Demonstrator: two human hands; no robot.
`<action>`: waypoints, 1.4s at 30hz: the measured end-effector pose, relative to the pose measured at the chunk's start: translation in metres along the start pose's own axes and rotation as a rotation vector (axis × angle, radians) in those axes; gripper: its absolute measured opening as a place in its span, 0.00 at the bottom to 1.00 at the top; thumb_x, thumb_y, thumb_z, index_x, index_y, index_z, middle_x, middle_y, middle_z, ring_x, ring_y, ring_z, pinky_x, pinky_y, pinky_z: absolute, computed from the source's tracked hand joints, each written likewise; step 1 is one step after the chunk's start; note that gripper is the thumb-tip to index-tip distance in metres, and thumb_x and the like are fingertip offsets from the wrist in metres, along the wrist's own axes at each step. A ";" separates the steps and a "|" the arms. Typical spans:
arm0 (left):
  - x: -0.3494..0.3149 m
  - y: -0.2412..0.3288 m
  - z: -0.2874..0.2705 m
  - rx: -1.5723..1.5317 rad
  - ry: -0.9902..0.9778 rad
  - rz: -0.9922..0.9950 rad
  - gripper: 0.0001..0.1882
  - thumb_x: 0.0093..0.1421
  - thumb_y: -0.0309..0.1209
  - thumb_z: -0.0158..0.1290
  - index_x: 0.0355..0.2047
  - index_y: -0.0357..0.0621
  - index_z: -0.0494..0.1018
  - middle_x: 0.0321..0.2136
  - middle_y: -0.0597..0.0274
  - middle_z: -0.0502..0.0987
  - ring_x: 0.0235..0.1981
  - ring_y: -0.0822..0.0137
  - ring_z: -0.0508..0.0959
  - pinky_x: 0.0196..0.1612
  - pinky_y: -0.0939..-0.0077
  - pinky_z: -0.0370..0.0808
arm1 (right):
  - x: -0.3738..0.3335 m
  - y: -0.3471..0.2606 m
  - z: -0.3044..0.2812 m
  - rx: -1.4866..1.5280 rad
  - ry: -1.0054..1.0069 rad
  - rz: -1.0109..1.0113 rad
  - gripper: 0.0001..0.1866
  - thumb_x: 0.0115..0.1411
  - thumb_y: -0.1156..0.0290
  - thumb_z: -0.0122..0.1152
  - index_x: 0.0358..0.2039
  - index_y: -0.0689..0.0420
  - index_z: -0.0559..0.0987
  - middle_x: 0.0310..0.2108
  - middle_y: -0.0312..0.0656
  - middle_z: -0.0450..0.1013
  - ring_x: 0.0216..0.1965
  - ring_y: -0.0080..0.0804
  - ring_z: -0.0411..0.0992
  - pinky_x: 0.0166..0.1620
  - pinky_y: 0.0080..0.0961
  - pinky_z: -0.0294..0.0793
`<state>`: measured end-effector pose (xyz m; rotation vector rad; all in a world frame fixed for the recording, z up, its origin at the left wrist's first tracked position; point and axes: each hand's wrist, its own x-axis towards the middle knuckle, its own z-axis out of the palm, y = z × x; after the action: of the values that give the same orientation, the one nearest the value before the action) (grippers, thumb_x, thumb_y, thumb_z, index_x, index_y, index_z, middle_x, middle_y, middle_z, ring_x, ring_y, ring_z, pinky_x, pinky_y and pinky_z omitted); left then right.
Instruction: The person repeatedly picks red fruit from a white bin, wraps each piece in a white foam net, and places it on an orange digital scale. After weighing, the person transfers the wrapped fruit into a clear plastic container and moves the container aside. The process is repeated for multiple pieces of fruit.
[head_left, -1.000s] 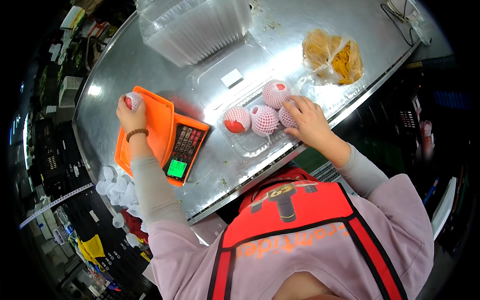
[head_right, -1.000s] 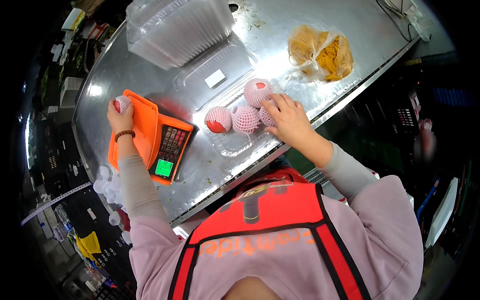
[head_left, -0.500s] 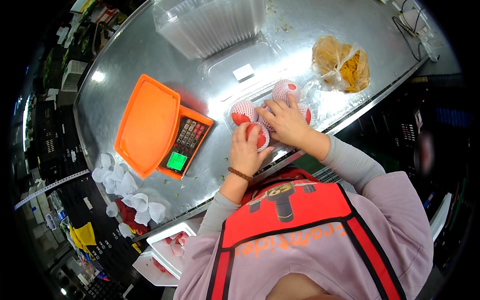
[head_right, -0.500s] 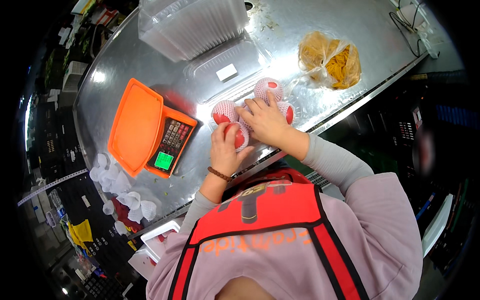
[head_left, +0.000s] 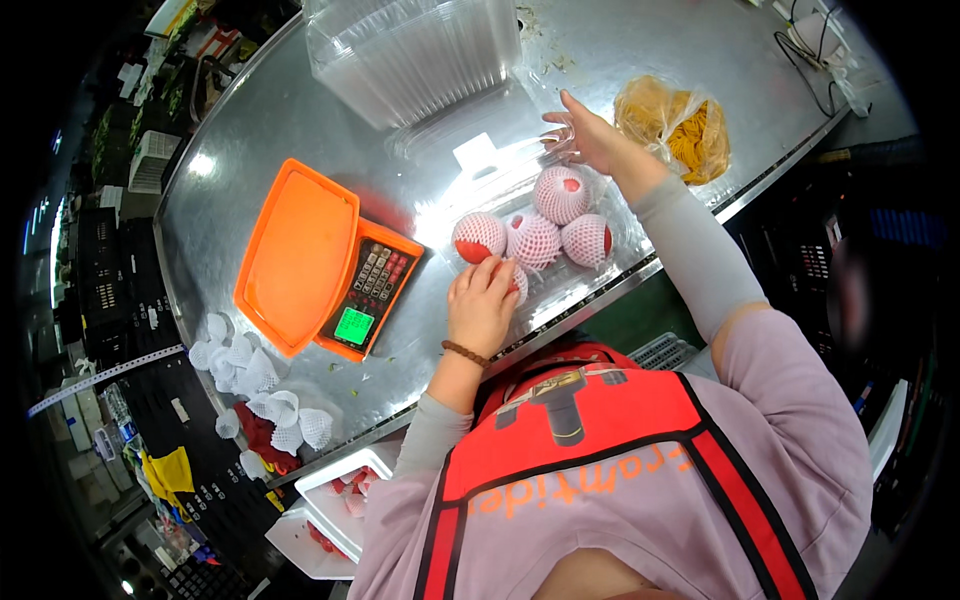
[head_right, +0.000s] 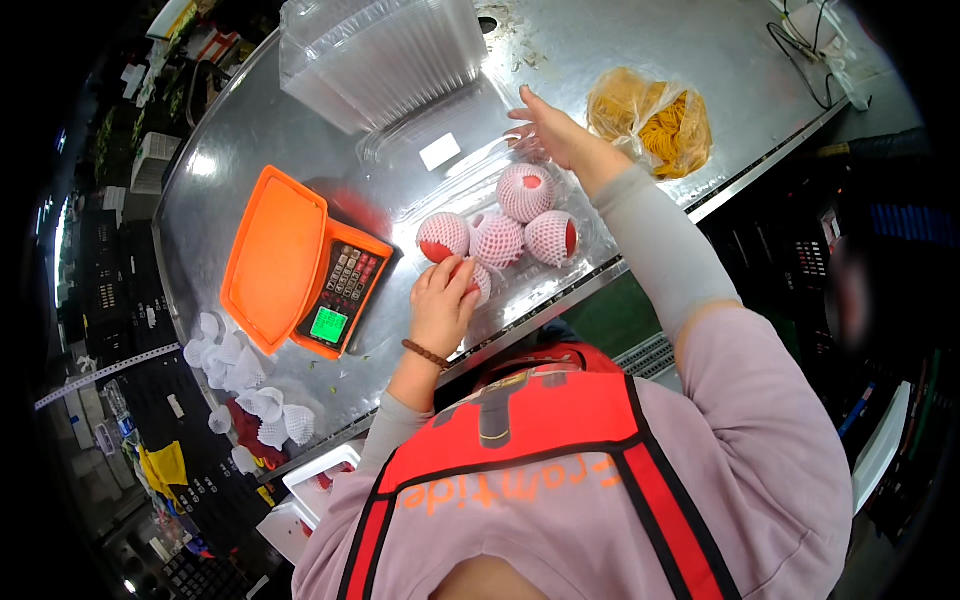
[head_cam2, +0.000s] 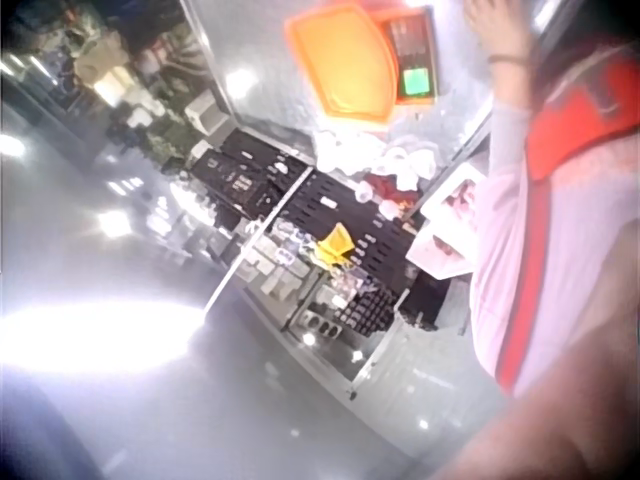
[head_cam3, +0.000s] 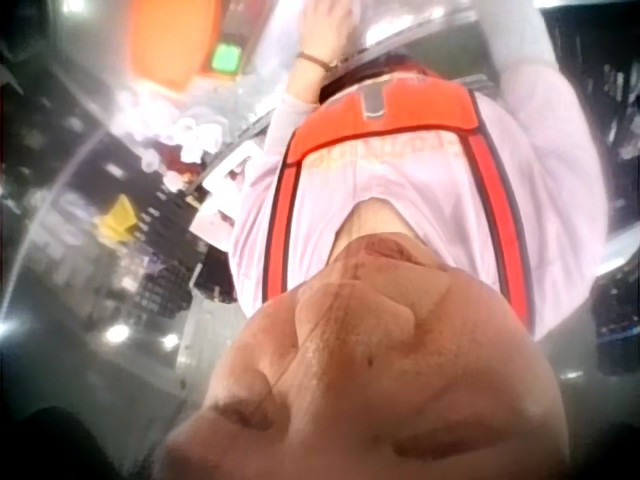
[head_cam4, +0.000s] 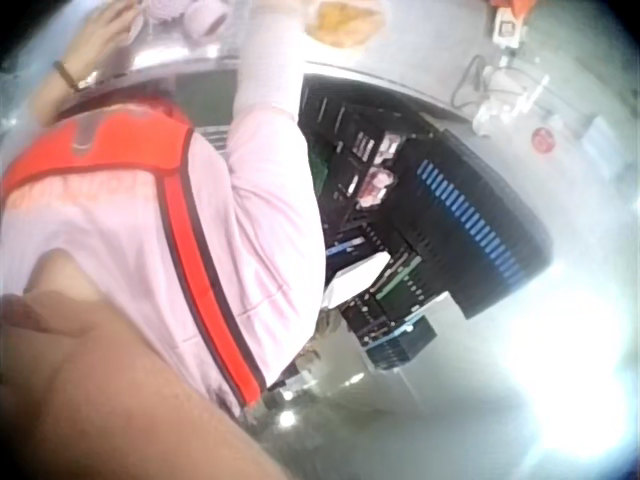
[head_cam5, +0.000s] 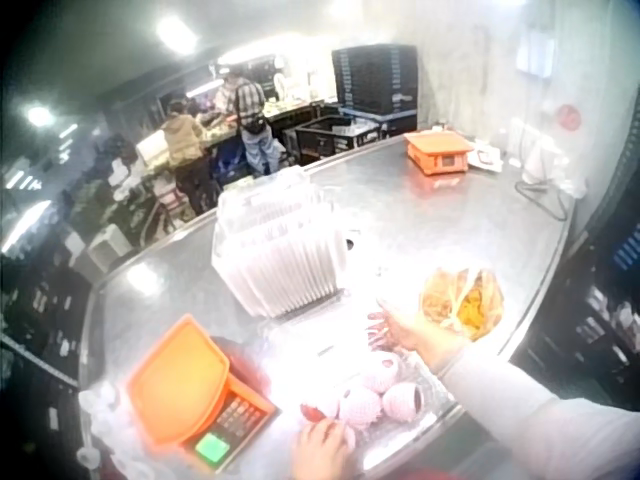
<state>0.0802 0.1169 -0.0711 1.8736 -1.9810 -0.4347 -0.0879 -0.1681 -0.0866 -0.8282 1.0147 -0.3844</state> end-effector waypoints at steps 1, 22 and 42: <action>-0.003 -0.003 -0.005 -0.042 -0.020 0.006 0.26 0.50 0.34 0.58 0.51 0.50 0.69 0.52 0.59 0.68 0.52 0.54 0.66 0.55 0.58 0.61 | -0.014 0.001 0.006 -0.042 -0.017 -0.062 0.37 0.62 0.36 0.33 0.52 0.55 0.71 0.43 0.38 0.72 0.41 0.28 0.68 0.48 0.29 0.63; -0.081 -0.037 0.016 -1.337 -0.084 -0.954 0.05 0.62 0.28 0.50 0.36 0.40 0.70 0.29 0.65 0.75 0.29 0.72 0.78 0.31 0.82 0.75 | -0.179 0.177 -0.011 -0.004 0.414 -0.288 0.15 0.62 0.69 0.53 0.46 0.64 0.70 0.34 0.42 0.72 0.29 0.26 0.72 0.32 0.19 0.73; -0.047 -0.054 0.005 -1.184 0.220 -0.904 0.09 0.55 0.25 0.52 0.37 0.43 0.68 0.31 0.66 0.72 0.31 0.76 0.72 0.31 0.82 0.70 | -0.095 0.062 -0.184 -1.266 1.074 -0.541 0.14 0.54 0.63 0.62 0.30 0.64 0.79 0.24 0.49 0.76 0.26 0.37 0.76 0.31 0.29 0.72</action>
<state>0.1271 0.1602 -0.1042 1.6649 -0.3346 -1.2133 -0.2993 -0.1460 -0.1265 -2.1821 2.0893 -0.6762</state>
